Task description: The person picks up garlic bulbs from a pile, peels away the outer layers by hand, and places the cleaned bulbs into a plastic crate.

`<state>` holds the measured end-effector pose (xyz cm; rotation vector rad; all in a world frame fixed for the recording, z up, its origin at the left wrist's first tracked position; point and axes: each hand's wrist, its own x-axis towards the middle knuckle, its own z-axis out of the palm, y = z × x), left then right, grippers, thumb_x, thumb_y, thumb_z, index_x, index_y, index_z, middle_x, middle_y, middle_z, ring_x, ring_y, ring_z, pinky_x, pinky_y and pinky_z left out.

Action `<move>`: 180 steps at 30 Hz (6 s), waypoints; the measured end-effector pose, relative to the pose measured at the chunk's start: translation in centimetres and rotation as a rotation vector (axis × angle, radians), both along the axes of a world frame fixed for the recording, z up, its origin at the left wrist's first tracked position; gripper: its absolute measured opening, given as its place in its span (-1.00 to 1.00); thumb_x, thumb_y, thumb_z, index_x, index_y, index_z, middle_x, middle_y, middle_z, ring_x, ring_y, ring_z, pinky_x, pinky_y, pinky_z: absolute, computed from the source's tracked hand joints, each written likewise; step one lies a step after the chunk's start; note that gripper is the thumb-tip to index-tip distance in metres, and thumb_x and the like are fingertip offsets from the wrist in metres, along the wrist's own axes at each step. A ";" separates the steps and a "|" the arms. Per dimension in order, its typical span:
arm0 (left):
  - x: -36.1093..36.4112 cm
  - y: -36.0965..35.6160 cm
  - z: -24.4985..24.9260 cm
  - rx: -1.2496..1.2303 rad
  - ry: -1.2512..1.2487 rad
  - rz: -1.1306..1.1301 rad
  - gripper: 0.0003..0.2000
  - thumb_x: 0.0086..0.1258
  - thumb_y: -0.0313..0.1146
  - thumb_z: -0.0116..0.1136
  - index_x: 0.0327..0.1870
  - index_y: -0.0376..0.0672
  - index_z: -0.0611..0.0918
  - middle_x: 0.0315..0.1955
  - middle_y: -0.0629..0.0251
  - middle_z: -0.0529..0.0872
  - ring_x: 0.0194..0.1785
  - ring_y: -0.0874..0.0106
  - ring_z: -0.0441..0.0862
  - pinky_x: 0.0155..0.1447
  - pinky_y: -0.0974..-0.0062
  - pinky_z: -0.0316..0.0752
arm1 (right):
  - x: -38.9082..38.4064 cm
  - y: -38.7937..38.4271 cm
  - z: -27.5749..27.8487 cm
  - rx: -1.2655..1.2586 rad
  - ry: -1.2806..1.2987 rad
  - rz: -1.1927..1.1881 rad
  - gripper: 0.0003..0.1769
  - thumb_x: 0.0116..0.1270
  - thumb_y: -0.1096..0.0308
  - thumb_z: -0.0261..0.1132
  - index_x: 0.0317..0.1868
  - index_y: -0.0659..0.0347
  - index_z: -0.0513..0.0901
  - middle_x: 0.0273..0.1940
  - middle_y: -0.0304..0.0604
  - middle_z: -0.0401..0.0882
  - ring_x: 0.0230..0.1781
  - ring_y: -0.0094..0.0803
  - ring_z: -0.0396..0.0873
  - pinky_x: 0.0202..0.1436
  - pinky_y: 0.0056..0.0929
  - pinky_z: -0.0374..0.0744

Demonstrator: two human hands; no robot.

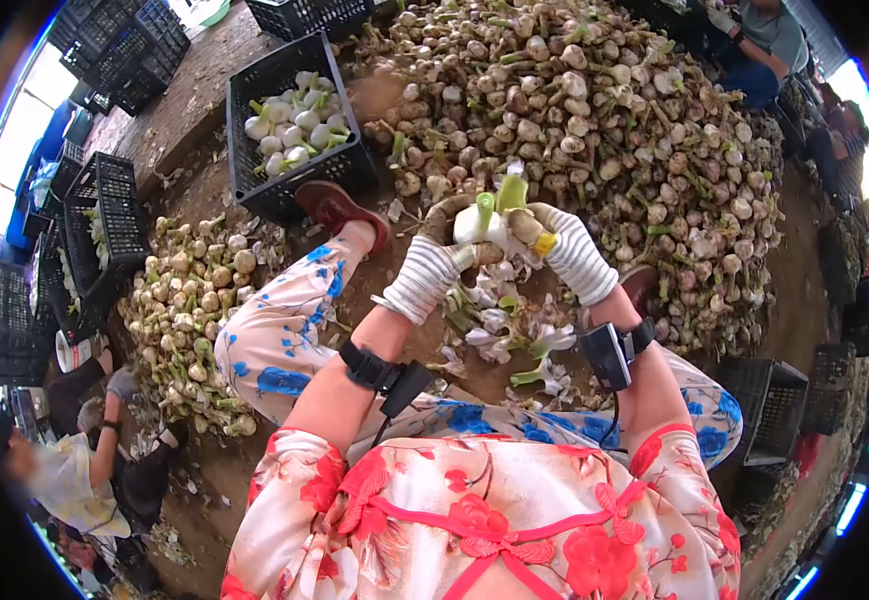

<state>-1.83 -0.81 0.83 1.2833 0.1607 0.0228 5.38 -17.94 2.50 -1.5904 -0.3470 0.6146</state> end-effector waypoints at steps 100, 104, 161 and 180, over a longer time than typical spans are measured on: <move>8.0 16.6 -4.3 -0.866 0.045 0.791 -0.63 0.34 -0.09 -0.13 -0.08 -0.22 0.48 -0.05 0.10 0.51 0.08 0.23 0.41 0.26 0.03 0.19 | 12.3 -8.5 -17.4 -0.765 -0.208 -0.209 -0.71 0.19 0.25 0.23 -0.25 0.35 0.58 -0.40 -0.09 0.59 -0.40 -0.45 0.50 -0.25 -0.47 0.48; 8.5 11.1 -7.1 -0.825 0.255 0.612 -0.75 0.28 -0.13 0.03 -0.47 -0.10 0.54 -0.39 0.24 0.62 -0.32 0.31 0.56 -0.12 0.28 0.50 | 21.3 -7.3 -19.8 -0.230 -0.230 -0.624 -0.42 0.11 0.21 0.33 0.07 0.37 0.40 -0.17 0.01 0.54 -0.20 -0.40 0.47 -0.13 -0.50 0.43; 1.8 -2.7 -3.3 -0.122 -0.044 0.222 -0.48 0.02 -0.51 0.31 0.05 -0.21 0.36 -0.16 0.19 0.56 -0.16 0.40 0.56 -0.14 0.42 0.56 | -2.6 1.1 -4.0 0.356 0.119 -0.469 -0.80 0.27 0.48 0.10 -0.11 0.34 0.49 -0.31 -0.33 0.52 -0.39 -0.68 0.43 -0.37 -0.74 0.42; 0.7 1.2 -3.6 -0.734 0.122 -0.293 -0.51 0.09 -0.35 0.08 0.10 -0.28 0.38 -0.16 0.22 0.57 -0.18 0.42 0.57 -0.17 0.44 0.56 | -2.9 0.2 -0.9 0.687 0.540 -0.197 -0.64 0.28 0.22 0.15 -0.05 0.34 0.47 -0.17 -0.10 0.56 -0.19 -0.27 0.58 -0.18 -0.20 0.64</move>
